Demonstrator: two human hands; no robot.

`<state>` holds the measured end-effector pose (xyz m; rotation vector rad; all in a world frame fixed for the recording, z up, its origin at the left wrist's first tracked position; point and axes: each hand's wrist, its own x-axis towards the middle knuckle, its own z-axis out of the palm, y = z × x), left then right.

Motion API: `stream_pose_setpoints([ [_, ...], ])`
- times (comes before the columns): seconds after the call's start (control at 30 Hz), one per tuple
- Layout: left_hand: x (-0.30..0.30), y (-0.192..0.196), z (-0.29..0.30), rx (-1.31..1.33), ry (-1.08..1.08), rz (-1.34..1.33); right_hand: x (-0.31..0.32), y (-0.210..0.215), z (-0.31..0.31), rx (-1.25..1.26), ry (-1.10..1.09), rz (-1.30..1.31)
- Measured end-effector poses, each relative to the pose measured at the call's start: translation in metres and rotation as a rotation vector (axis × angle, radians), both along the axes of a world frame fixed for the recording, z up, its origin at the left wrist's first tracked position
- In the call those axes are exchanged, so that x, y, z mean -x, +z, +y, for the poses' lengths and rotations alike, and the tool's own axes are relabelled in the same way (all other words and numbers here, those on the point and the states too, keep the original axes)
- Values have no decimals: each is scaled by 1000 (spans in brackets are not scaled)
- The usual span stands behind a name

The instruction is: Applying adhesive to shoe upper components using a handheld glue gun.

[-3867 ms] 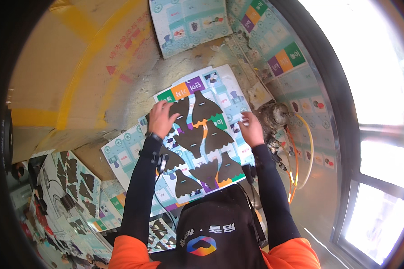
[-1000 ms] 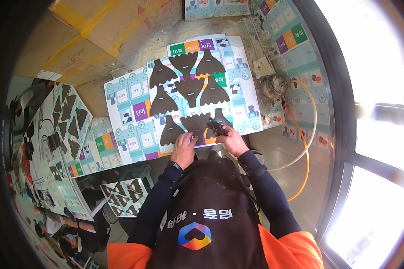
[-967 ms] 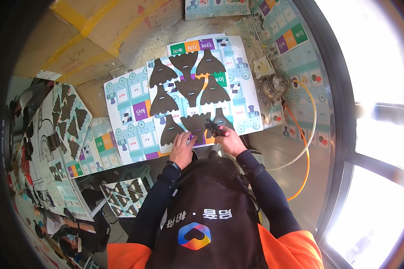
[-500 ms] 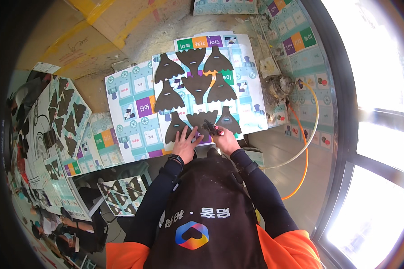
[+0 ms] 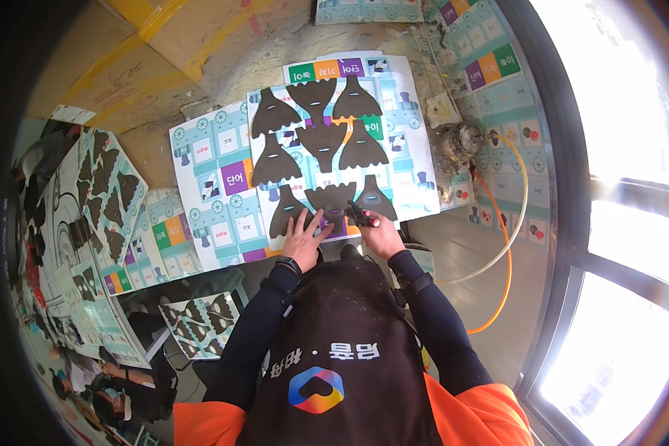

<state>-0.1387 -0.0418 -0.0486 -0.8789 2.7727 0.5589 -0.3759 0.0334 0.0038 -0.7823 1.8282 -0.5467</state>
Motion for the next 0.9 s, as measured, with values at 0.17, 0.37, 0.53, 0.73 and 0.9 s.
stream_pose_setpoints([
  [0.17,-2,5,-2,-16,8,14,-9,8,-13,41,-9,-30],
  [0.37,-27,20,-9,-69,246,357,-29,33,-23,78,-132,-338],
  [0.53,-76,13,-6,-52,338,236,-67,30,-57,62,57,-201],
  [0.73,-82,15,-4,-60,288,102,-88,2,-81,59,124,4],
  [0.9,-86,11,-6,-38,270,97,-93,2,-89,38,142,-53],
])
